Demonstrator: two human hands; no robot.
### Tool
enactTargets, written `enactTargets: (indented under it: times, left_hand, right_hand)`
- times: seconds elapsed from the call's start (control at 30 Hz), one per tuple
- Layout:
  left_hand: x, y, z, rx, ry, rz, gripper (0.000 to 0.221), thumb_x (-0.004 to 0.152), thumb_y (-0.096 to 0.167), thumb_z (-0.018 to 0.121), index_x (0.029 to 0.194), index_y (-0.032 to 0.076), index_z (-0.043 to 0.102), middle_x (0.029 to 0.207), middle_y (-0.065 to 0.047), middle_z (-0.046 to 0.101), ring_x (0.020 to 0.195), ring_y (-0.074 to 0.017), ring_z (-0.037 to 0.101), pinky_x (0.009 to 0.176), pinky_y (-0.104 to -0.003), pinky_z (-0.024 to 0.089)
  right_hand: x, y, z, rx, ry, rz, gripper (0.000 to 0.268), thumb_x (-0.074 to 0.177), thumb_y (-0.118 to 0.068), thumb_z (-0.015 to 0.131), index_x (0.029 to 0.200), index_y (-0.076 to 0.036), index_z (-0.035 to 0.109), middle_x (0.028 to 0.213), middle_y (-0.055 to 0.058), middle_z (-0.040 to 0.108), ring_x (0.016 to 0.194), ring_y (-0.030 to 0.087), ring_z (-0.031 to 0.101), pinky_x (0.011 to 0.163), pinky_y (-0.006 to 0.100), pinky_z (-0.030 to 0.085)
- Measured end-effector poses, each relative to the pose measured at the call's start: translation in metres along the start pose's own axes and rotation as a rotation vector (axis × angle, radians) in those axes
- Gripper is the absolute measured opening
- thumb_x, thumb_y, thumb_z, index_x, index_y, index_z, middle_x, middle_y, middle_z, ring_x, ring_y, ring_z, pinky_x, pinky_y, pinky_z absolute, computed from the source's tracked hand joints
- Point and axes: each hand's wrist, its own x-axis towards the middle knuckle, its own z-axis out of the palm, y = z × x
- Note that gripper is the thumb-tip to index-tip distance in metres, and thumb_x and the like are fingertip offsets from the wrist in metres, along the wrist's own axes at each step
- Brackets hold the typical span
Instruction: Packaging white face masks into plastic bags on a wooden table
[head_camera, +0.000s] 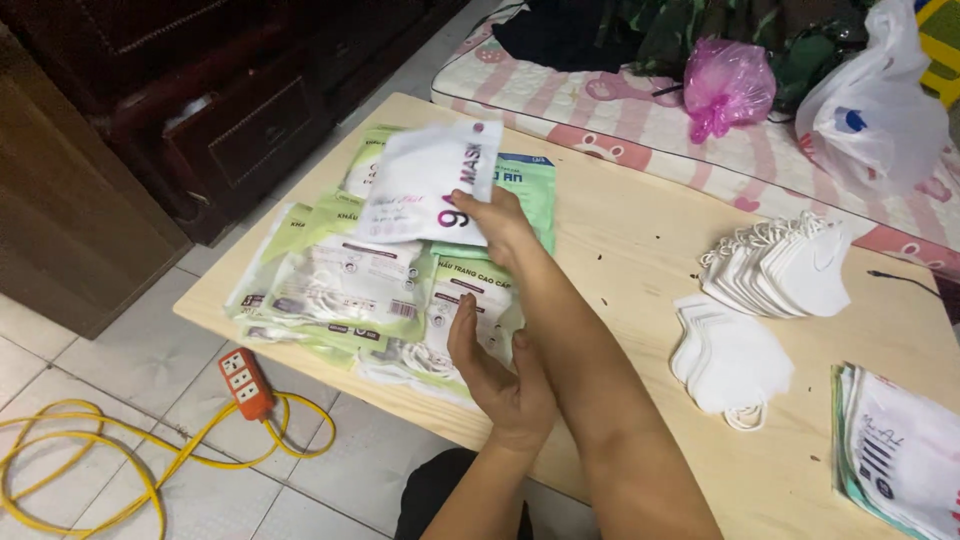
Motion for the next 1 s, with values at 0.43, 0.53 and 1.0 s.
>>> enactTargets:
  times: [0.43,0.53,1.0]
  left_hand:
    - [-0.024,0.014,0.013,-0.060,-0.142,-0.090,0.048,0.094,0.005,0.066,0.137,-0.007,0.048,0.138,-0.021,0.050,0.138,-0.0406,0.047,0.118,-0.050,0.035]
    - [-0.037,0.018,0.019,-0.052,-0.268,-0.144,0.044,0.095,-0.001,0.064,0.136,-0.004,0.051,0.132,-0.019,0.054,0.133,-0.0405,0.052,0.115,-0.050,0.037]
    - [-0.077,0.009,0.054,0.040,-0.886,-0.649,0.037,0.092,0.003,0.068,0.128,0.006,0.065,0.106,-0.015,0.076,0.112,-0.0336,0.071,0.098,-0.046,0.051]
  right_hand:
    - [-0.146,-0.064,-0.286,-0.865,0.191,-0.423,0.026,0.091,0.001,0.076,0.116,0.000,0.074,0.105,0.028,0.072,0.084,0.040,0.073,0.061,0.045,0.062]
    - [-0.187,-0.046,-0.377,-1.271,0.298,-0.298,0.032,0.089,-0.016,0.081,0.117,-0.002,0.076,0.106,0.022,0.076,0.093,0.038,0.075,0.077,0.047,0.061]
    - [-0.215,-0.033,-0.430,-1.327,0.252,0.076,0.111,0.075,-0.054,0.083,0.164,-0.014,0.029,0.152,0.025,0.048,0.141,0.041,0.048,0.118,0.055,0.039]
